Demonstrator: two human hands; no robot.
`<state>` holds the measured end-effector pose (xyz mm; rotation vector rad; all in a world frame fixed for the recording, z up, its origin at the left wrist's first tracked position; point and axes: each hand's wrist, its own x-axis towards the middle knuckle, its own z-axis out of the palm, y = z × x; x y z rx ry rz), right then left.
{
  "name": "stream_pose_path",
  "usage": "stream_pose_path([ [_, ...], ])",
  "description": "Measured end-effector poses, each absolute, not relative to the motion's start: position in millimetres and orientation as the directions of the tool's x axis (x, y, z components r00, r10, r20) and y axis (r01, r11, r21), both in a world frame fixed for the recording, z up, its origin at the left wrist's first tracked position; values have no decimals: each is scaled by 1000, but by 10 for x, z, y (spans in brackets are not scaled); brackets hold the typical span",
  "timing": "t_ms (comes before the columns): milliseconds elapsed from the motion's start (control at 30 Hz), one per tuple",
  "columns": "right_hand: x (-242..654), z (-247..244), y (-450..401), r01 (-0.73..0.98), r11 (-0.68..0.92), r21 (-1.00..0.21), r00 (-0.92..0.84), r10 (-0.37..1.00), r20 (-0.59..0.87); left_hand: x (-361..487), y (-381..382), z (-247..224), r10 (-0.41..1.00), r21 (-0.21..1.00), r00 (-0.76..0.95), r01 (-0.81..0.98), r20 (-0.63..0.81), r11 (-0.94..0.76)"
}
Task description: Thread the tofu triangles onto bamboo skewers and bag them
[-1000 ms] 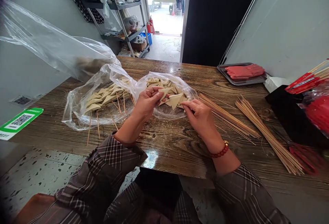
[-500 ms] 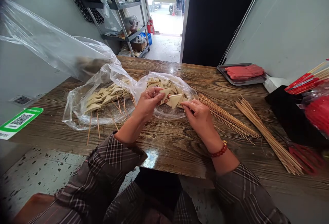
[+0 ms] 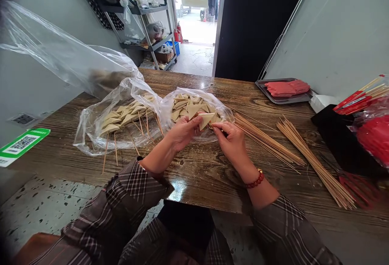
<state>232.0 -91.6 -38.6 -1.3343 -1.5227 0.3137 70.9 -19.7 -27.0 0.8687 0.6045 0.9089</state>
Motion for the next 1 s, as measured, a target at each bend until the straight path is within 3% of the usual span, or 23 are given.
stream_pose_path([
  [133,2291,-413,-923,535,304,-788,170,875,453,766,-250,-290,873,767,470,-508,-134,391],
  [367,2293,-442,-926,557,302,-774,140,884,446,801,-229,-280,933,725,345,-616,-104,309],
  [800,2261,-460,-903,562,345,-752,149,852,502,812,-275,-382,894,856,447,-455,-17,244],
  [1000,2280,-423,-910,553,320,-770,162,865,476,723,-207,-280,874,860,480,-414,-73,299],
])
